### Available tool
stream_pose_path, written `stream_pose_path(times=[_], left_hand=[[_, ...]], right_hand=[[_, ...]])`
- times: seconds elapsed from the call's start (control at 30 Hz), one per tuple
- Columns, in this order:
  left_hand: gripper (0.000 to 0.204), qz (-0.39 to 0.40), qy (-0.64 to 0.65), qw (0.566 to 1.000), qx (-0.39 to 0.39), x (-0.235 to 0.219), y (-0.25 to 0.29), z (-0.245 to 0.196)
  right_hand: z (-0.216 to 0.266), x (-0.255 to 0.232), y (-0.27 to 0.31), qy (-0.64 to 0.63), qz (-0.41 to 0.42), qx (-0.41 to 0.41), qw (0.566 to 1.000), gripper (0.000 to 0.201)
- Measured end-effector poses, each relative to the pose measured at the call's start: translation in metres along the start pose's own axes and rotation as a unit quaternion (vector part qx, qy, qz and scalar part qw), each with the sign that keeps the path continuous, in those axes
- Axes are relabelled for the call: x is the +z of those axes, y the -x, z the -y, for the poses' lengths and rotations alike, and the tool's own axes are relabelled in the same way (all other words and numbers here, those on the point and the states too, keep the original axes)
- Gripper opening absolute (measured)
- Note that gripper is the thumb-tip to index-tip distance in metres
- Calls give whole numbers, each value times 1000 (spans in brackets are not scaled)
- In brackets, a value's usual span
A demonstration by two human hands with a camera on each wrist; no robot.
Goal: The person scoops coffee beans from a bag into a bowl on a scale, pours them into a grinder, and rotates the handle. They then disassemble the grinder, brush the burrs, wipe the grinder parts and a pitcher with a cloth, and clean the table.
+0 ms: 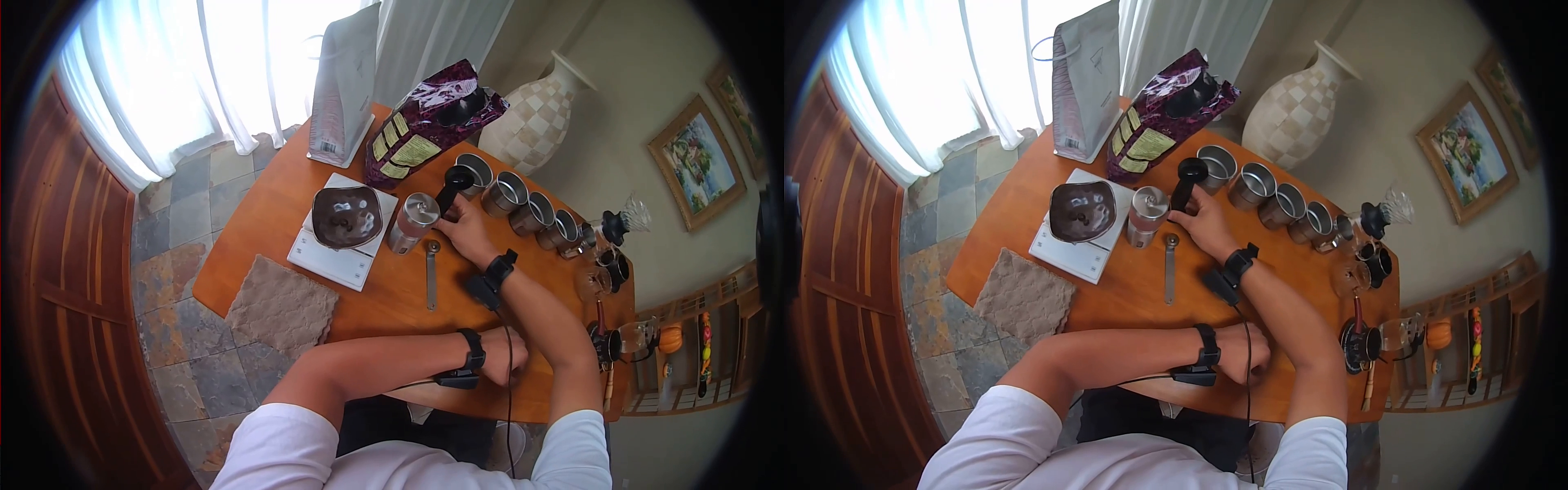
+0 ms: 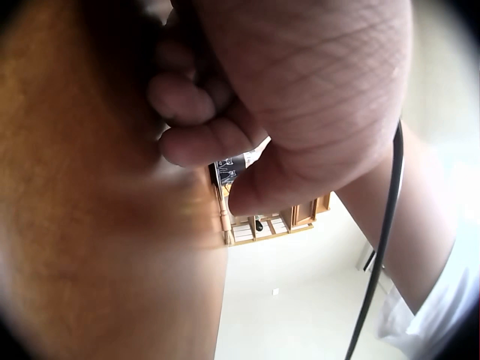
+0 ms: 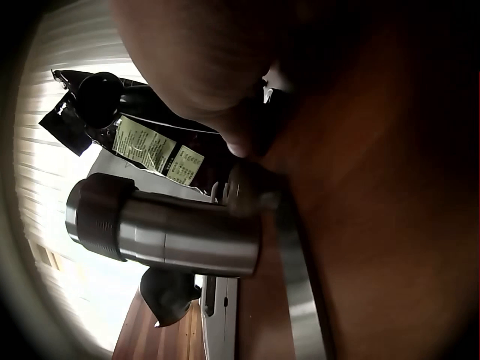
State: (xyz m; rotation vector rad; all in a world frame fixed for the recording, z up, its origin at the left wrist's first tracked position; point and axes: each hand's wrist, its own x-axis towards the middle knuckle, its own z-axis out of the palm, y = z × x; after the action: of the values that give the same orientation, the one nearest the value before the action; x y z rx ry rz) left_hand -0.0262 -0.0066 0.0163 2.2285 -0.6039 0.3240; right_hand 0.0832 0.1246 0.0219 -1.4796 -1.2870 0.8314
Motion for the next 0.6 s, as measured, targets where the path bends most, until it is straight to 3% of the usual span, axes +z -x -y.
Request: stream_pose_path(times=[0.53, 0.6], left_hand=[[25, -5, -11, 1000, 9, 6, -2, 7], [29, -22, 2, 1000, 17, 8, -2, 8]], right_hand=[[-2, -15, -2, -64, 24, -19, 997, 51], [-1, -20, 2, -8, 6, -39, 999, 55]])
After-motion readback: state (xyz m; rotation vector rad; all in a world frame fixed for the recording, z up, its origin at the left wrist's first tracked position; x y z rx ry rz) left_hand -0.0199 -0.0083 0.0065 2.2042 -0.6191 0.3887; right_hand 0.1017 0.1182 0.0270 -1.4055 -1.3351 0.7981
